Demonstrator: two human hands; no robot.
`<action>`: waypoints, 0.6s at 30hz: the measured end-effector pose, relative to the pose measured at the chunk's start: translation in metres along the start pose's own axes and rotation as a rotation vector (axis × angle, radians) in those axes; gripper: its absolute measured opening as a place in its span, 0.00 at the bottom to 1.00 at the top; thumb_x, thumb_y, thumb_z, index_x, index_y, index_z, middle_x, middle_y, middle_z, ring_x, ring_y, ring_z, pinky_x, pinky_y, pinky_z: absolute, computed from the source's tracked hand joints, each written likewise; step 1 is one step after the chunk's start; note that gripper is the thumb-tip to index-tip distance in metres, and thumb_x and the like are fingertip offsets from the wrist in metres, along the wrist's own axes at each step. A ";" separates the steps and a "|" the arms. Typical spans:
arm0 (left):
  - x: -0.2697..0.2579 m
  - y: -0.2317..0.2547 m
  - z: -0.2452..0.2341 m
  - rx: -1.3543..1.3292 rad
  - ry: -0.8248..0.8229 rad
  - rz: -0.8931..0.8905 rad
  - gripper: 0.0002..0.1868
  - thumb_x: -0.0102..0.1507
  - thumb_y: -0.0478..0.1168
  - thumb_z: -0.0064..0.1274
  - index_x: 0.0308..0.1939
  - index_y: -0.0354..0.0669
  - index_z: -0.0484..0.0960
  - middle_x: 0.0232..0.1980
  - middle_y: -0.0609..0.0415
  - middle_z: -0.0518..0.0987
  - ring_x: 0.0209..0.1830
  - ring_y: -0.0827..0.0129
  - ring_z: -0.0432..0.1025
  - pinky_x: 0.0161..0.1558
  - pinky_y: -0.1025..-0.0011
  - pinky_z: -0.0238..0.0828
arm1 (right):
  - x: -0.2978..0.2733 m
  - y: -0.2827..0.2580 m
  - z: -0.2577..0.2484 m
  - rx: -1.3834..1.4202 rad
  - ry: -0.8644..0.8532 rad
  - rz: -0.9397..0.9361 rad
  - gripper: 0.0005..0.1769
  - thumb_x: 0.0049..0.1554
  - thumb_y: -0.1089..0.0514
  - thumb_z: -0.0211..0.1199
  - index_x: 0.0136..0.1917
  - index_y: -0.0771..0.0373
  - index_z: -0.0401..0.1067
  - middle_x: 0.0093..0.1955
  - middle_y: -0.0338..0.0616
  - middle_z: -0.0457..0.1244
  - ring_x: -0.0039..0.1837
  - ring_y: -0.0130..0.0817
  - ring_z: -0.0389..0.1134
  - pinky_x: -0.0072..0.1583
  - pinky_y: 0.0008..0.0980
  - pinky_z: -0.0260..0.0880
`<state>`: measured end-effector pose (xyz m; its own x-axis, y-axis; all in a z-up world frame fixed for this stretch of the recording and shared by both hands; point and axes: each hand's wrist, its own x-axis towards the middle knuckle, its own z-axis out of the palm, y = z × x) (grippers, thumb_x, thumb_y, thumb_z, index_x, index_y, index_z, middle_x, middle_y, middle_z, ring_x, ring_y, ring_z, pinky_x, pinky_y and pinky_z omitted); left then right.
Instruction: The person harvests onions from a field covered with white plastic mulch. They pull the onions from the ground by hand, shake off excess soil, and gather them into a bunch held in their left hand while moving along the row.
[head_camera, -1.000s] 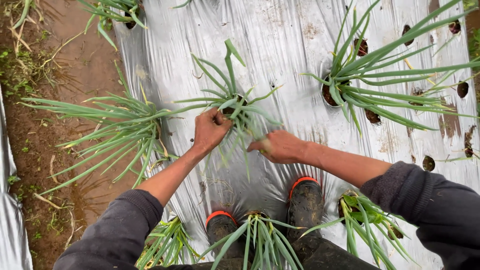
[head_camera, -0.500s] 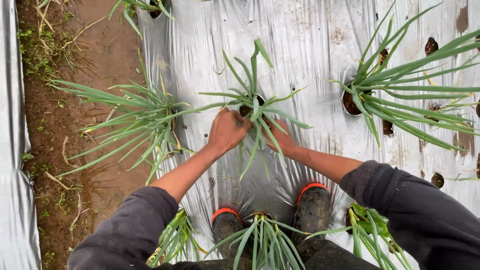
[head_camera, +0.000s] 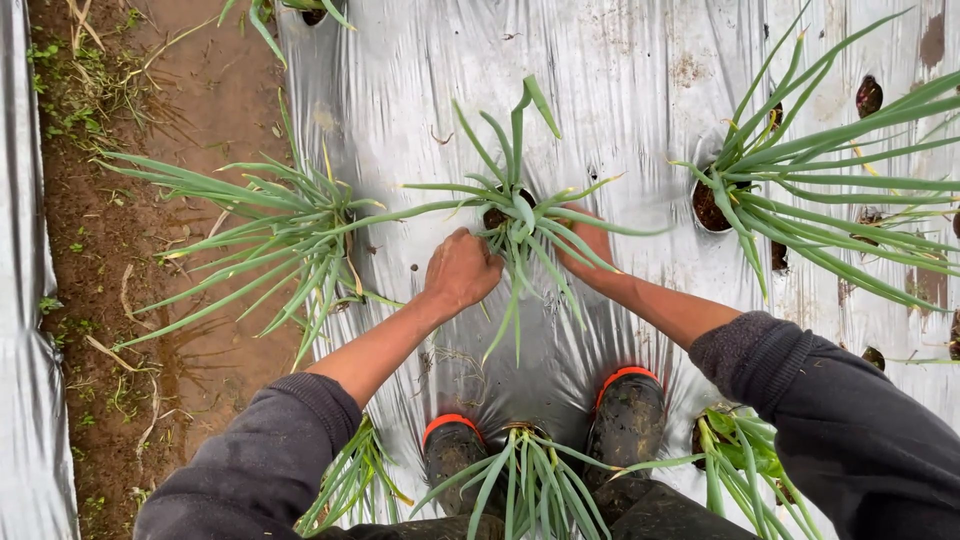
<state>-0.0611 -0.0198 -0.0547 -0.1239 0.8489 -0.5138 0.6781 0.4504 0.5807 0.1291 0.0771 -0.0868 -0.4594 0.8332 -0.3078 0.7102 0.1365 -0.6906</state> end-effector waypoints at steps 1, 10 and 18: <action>-0.001 0.000 -0.002 -0.011 -0.001 -0.009 0.15 0.57 0.43 0.49 0.27 0.35 0.83 0.35 0.43 0.73 0.37 0.43 0.78 0.38 0.52 0.78 | 0.002 0.017 0.005 -0.010 0.041 0.017 0.13 0.62 0.55 0.51 0.43 0.64 0.72 0.41 0.63 0.69 0.52 0.70 0.70 0.56 0.64 0.69; 0.002 -0.009 0.001 -0.317 0.094 -0.231 0.21 0.60 0.55 0.51 0.29 0.40 0.86 0.32 0.41 0.79 0.39 0.44 0.79 0.39 0.55 0.76 | -0.019 0.006 -0.027 0.044 -0.070 -0.100 0.14 0.58 0.60 0.57 0.56 0.65 0.72 0.46 0.64 0.69 0.54 0.70 0.70 0.55 0.62 0.70; -0.017 0.022 -0.014 -0.308 0.048 -0.302 0.19 0.58 0.55 0.54 0.31 0.44 0.89 0.34 0.39 0.84 0.43 0.43 0.80 0.41 0.55 0.76 | -0.022 -0.023 -0.008 0.145 -0.155 -0.147 0.22 0.54 0.48 0.65 0.51 0.69 0.73 0.45 0.67 0.67 0.52 0.73 0.69 0.54 0.65 0.68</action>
<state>-0.0543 -0.0201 -0.0241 -0.3220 0.6748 -0.6640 0.3593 0.7360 0.5738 0.1269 0.0595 -0.0586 -0.6363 0.7165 -0.2860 0.5512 0.1628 -0.8183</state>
